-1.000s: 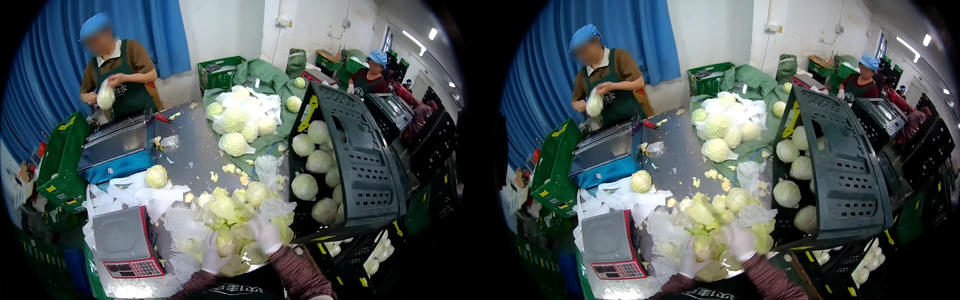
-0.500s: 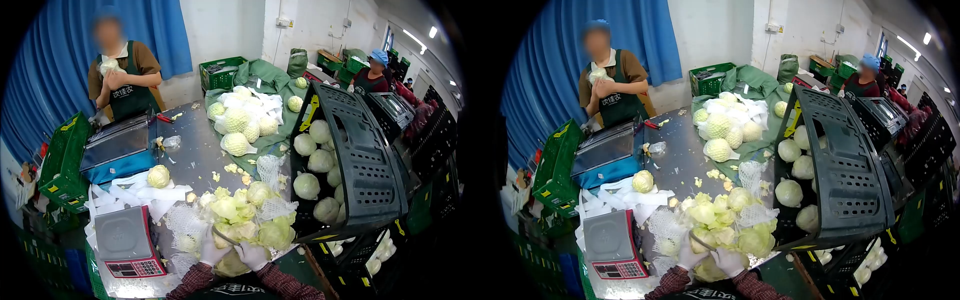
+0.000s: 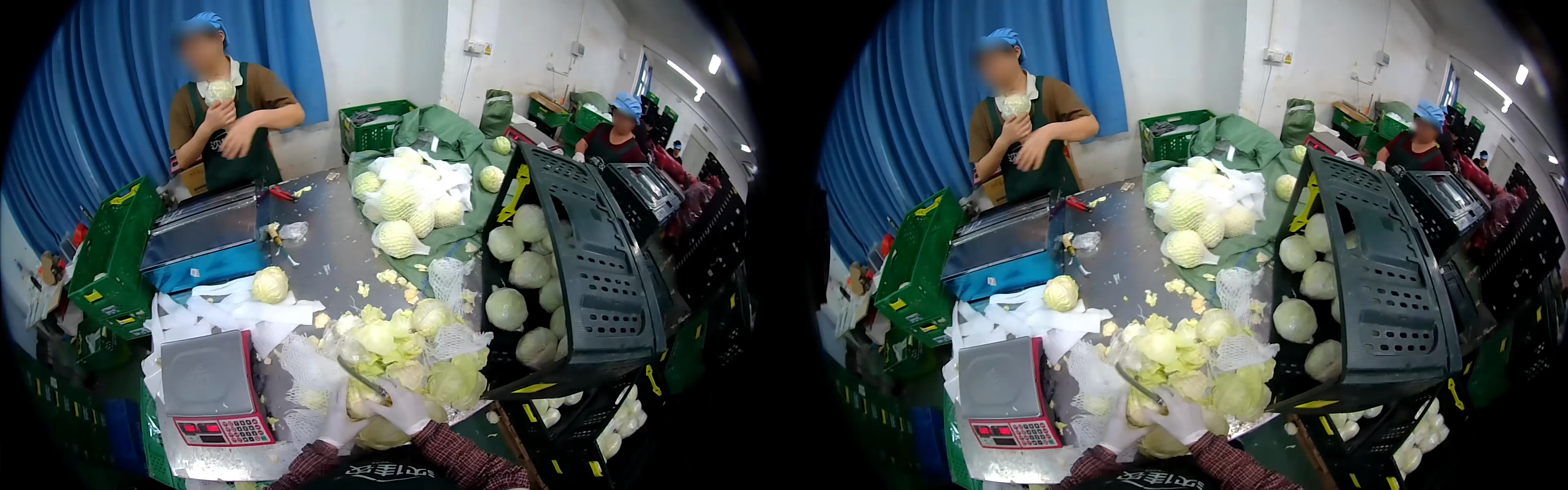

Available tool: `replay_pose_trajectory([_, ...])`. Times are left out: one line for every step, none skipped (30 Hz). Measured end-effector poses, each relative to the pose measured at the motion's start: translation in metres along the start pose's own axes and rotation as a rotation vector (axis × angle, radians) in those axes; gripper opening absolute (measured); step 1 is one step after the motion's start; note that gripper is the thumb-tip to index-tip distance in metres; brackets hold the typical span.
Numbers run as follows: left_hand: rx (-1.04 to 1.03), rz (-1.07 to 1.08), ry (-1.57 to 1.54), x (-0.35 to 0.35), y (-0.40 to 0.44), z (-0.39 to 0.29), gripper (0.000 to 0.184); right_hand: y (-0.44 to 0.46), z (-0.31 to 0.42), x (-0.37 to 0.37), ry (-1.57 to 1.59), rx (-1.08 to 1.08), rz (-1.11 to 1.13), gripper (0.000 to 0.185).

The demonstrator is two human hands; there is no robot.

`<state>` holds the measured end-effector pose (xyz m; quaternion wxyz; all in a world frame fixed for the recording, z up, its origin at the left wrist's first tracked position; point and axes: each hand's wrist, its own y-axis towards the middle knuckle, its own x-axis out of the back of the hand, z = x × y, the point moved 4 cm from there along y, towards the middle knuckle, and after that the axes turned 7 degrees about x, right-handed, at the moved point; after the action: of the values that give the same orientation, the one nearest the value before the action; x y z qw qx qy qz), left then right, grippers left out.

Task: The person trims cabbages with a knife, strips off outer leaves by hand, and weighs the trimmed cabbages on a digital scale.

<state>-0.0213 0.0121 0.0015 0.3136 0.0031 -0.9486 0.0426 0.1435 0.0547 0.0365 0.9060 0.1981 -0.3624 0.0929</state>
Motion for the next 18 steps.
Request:
replay_pose_trajectory([0.0,0.008,-0.079,0.002,-0.002,0.002,0.104,0.001,-0.007,-0.004,0.044,-0.029,0.006,0.045])
replay_pose_trajectory([0.005,0.002,-0.077,0.004,-0.003,0.002,0.104,0.0,-0.012,-0.005,0.087,-0.06,0.016,0.039])
replay_pose_trajectory([0.171,0.039,-0.319,0.003,-0.003,0.008,0.101,0.001,-0.014,-0.003,0.091,-0.057,0.023,0.039])
replay_pose_trajectory([0.335,0.074,-0.561,0.001,-0.003,0.014,0.098,0.005,-0.017,-0.002,0.165,-0.081,0.068,0.034])
replay_pose_trajectory([0.341,0.071,-0.558,0.001,-0.003,0.017,0.098,0.008,-0.018,-0.001,0.24,-0.109,0.111,0.031])
replay_pose_trajectory([0.343,0.089,-0.481,-0.001,-0.001,0.02,0.096,0.009,-0.017,-0.001,0.366,-0.141,0.134,0.03])
replay_pose_trajectory([0.345,0.11,-0.406,-0.003,-0.001,0.022,0.093,0.009,-0.018,0.001,0.367,-0.147,0.134,0.03])
replay_pose_trajectory([0.345,0.116,-0.405,-0.004,-0.001,0.026,0.093,0.008,-0.028,0.003,0.595,-0.302,0.064,0.031])
replay_pose_trajectory([0.272,0.094,-0.373,-0.001,0.0,0.028,0.094,0.01,-0.038,0.005,0.821,-0.454,-0.011,0.033])
replay_pose_trajectory([0.201,0.068,-0.343,0.001,0.0,0.029,0.094,0.016,-0.058,0.023,0.68,-0.515,-0.136,0.039])
replay_pose_trajectory([0.201,0.066,-0.346,0.002,-0.001,0.028,0.094,0.024,-0.073,0.041,0.537,-0.571,-0.256,0.047])
replay_pose_trajectory([0.216,0.051,-0.416,0.006,-0.002,0.026,0.094,0.029,-0.058,0.054,0.537,-0.569,-0.256,0.047])
replay_pose_trajectory([0.228,0.038,-0.483,0.01,-0.003,0.023,0.094,0.033,-0.031,0.079,0.069,-0.325,-0.23,0.054])
replay_pose_trajectory([0.221,0.042,-0.481,0.012,-0.002,0.018,0.094,0.036,-0.008,0.091,-0.395,-0.075,-0.197,0.061])
replay_pose_trajectory([0.19,0.008,-0.494,0.016,-0.001,0.012,0.094,0.029,-0.003,0.076,-0.272,0.07,-0.123,0.063])
replay_pose_trajectory([0.161,-0.028,-0.51,0.019,-0.001,0.006,0.094,0.019,0.003,0.057,-0.151,0.216,-0.045,0.066])
replay_pose_trajectory([0.158,-0.03,-0.515,0.022,-0.001,-0.003,0.094,0.015,0.014,0.053,-0.155,0.22,-0.044,0.066])
replay_pose_trajectory([0.152,0.0,-0.574,0.026,0.001,-0.015,0.094,0.011,0.029,0.046,-0.058,0.186,0.08,0.066])
